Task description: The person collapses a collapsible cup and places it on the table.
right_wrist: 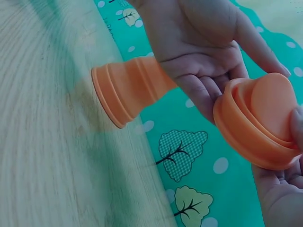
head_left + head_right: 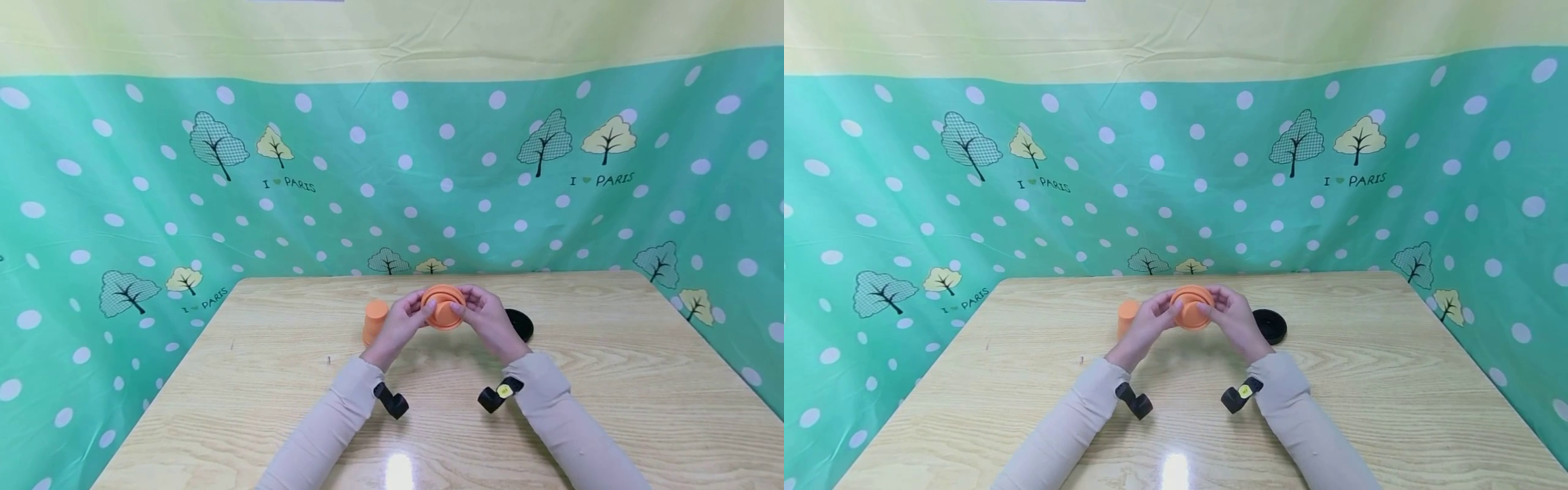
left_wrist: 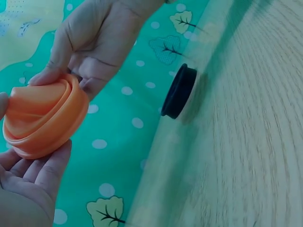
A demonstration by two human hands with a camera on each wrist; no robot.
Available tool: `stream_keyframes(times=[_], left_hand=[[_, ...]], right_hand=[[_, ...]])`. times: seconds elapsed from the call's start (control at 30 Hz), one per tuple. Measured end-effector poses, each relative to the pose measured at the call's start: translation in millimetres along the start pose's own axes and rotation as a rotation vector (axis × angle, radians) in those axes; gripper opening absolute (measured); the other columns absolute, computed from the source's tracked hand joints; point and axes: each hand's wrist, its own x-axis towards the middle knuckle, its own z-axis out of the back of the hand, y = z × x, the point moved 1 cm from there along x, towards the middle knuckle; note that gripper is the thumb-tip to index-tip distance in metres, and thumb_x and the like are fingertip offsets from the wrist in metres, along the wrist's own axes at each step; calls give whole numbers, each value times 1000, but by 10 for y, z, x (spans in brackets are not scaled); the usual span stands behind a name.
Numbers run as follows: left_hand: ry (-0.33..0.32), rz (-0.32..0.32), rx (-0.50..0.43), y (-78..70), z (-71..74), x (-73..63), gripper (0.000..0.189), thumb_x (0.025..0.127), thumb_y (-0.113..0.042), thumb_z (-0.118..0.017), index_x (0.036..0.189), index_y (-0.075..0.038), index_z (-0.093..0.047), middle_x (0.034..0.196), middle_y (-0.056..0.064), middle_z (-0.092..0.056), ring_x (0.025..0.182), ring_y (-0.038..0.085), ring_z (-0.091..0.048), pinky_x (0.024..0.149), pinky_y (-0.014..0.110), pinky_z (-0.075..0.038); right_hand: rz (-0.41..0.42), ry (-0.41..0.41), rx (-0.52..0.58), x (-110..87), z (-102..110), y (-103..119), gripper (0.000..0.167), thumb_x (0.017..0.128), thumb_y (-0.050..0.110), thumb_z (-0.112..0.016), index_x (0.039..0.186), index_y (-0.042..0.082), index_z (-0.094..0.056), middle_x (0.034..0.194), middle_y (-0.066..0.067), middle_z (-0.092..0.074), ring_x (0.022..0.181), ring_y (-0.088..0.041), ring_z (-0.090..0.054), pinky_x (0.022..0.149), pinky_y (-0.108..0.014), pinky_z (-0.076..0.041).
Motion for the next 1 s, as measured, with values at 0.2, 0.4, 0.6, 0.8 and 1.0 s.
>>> stream_keyframes(times=[0.2, 0.4, 0.6, 0.8, 1.0], left_hand=[[-17, -32, -10, -105, -30, -65, 38, 97, -13, -53, 129, 7, -50, 117, 23, -62, 90, 9, -64, 87, 32, -52], [-31, -93, -34, -202, -58, -138, 32, 96, -10, -55, 121, 10, -53, 105, 19, -67, 83, 7, -66, 82, 29, -54], [-65, -120, -11, -184, -53, -140, 28, 96, -9, -55, 116, 11, -56, 100, 22, -68, 80, 8, -67, 77, 29, -55], [-62, -115, -10, -177, -50, -136, 32, 96, -10, -54, 121, 9, -55, 107, 23, -66, 85, 7, -66, 81, 28, -54], [-35, -101, 7, -208, -24, -136, 34, 96, -9, -53, 126, 8, -54, 113, 24, -64, 88, 4, -64, 85, 26, -52]], right_hand=[[-1, -8, -11, 2, -17, -13, 40, 89, 5, -64, 121, -12, -48, 100, -2, -61, 89, -9, -62, 78, -22, -54], [3, -14, -18, 4, -25, -38, 40, 89, 4, -63, 121, -13, -47, 99, -1, -61, 87, -8, -62, 76, -21, -54], [12, -2, -12, -9, -45, -39, 39, 90, 4, -63, 122, -12, -48, 100, -2, -61, 88, -9, -62, 76, -22, -54], [44, -3, -29, -22, -45, 4, 39, 88, 5, -66, 121, -9, -51, 101, -2, -61, 90, -10, -61, 77, -23, -54], [52, -3, -27, -23, -18, 37, 40, 87, 6, -68, 120, -9, -52, 100, -1, -63, 93, -11, -62, 80, -23, -53]])
